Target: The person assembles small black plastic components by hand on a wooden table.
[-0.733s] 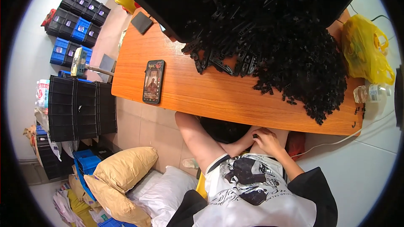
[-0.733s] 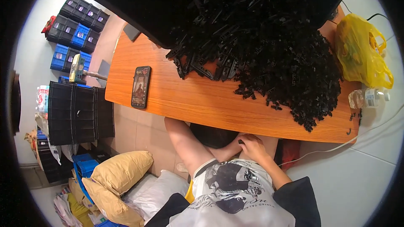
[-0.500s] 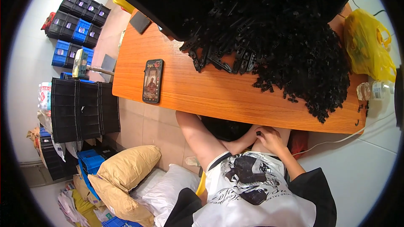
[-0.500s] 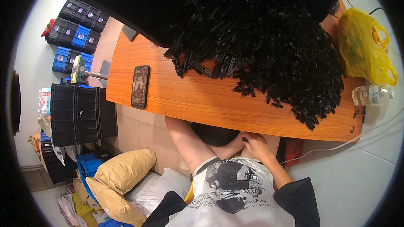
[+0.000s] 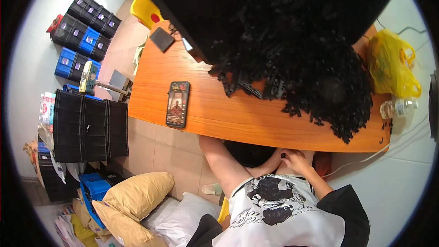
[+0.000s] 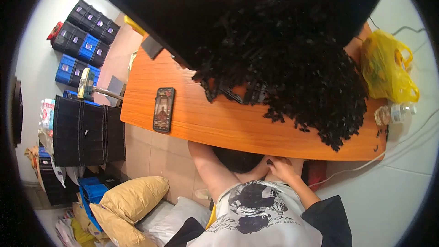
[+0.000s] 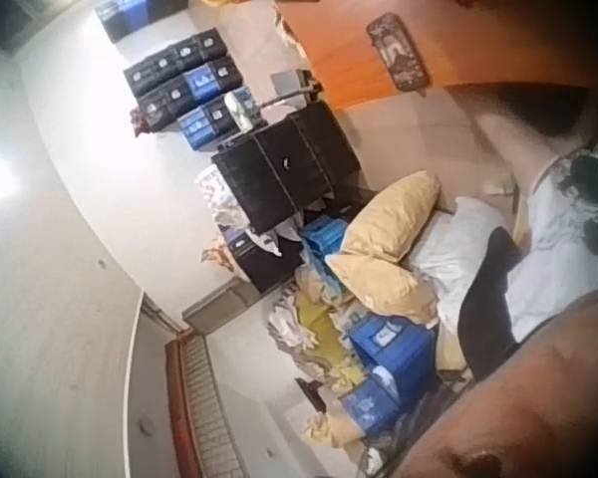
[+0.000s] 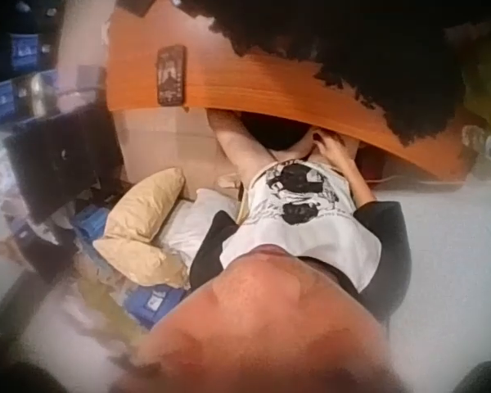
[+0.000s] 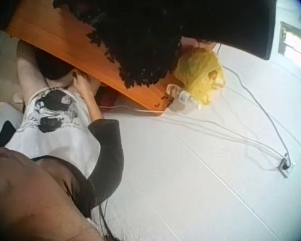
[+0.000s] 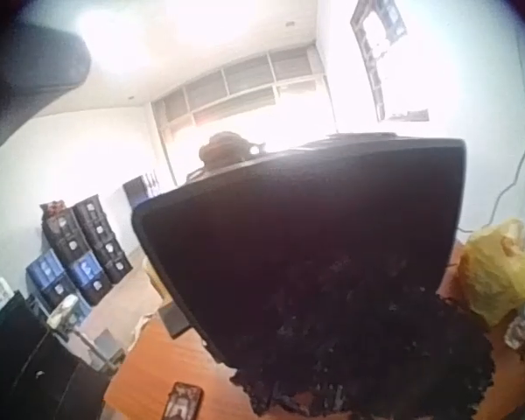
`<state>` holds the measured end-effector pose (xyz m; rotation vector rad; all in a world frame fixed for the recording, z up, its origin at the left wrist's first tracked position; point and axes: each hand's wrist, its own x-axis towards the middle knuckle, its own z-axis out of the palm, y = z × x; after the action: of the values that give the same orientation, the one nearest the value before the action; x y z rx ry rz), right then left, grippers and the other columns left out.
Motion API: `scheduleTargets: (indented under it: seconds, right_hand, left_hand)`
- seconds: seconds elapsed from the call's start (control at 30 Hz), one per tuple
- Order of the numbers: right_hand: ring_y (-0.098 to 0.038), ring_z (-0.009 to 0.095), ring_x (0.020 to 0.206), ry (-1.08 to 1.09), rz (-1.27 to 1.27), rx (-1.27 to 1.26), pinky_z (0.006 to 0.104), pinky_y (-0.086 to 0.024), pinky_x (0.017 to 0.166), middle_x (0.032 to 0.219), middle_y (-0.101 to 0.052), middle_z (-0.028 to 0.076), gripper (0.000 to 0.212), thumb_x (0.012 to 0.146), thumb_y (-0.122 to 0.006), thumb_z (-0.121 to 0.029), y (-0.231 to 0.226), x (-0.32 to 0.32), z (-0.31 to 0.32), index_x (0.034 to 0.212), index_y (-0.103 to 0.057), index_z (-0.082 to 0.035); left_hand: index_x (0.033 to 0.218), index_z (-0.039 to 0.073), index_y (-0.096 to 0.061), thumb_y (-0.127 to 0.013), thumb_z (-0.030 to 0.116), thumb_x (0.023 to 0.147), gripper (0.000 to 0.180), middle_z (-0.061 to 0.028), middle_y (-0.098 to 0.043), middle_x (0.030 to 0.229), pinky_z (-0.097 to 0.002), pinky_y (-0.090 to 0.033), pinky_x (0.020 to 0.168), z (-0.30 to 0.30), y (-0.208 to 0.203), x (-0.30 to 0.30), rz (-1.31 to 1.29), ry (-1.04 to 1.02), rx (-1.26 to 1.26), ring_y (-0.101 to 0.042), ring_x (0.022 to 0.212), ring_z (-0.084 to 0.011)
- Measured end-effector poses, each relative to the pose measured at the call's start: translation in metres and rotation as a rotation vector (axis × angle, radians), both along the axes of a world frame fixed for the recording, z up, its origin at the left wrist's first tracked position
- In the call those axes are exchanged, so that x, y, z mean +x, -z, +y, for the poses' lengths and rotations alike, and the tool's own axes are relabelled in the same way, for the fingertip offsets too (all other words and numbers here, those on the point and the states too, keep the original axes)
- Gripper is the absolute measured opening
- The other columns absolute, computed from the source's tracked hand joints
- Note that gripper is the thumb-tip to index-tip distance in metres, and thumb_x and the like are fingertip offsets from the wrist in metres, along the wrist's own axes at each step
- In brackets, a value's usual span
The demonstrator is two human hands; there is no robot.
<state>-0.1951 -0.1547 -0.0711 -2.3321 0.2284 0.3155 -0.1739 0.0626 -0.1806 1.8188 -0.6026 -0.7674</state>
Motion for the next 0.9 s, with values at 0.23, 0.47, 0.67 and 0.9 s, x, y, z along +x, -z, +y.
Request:
scheduleTargets:
  seconds: [0.23, 0.47, 0.67, 0.9]
  right_hand:
    - [-0.06, 0.03, 0.085, -0.097, -0.034, 0.012, 0.0391, -0.047, 0.077, 0.087, -0.063, 0.014, 0.033, 0.072, -0.06, -0.01, 0.013, 0.023, 0.019, 0.105, -0.059, -0.01]
    - [-0.06, 0.034, 0.081, 0.077, -0.126, 0.12, 0.0387, -0.047, 0.075, 0.088, -0.062, 0.015, 0.024, 0.073, -0.061, -0.006, 0.017, 0.016, 0.025, 0.097, -0.06, -0.003]
    - [-0.06, 0.032, 0.085, 0.127, -0.237, 0.186, 0.0375, -0.048, 0.074, 0.088, -0.062, 0.017, 0.025, 0.073, -0.063, -0.007, 0.024, 0.007, 0.033, 0.098, -0.059, -0.003]
    - [-0.062, 0.021, 0.063, 0.455, -0.254, 0.321, 0.031, -0.05, 0.058, 0.073, -0.063, 0.013, 0.031, 0.072, -0.072, -0.014, 0.054, 0.032, 0.052, 0.096, -0.058, 0.0]
  left_hand:
    - [0.104, 0.0, -0.054, -0.049, 0.009, 0.08, 0.025, -0.0265, -0.056, 0.1, -0.0469, -0.046, 0.076, 0.044, 0.015, -0.002, 0.015, -0.074, 0.162, -0.056, 0.09, -0.0419]
    - [0.104, 0.0, -0.054, -0.049, 0.009, 0.08, 0.026, -0.0265, -0.057, 0.099, -0.0471, -0.046, 0.076, 0.131, 0.013, -0.055, 0.087, 0.002, 0.43, -0.056, 0.09, -0.0419]
    - [0.104, 0.0, -0.054, -0.05, 0.009, 0.08, 0.026, -0.0265, -0.057, 0.098, -0.0472, -0.046, 0.076, 0.184, -0.002, -0.088, 0.101, 0.079, 0.623, -0.056, 0.09, -0.042]
    - [0.104, 0.001, -0.054, -0.05, 0.009, 0.079, 0.027, -0.0265, -0.058, 0.098, -0.0474, -0.046, 0.075, 0.22, -0.022, -0.114, 0.107, 0.113, 0.81, -0.056, 0.09, -0.0421]
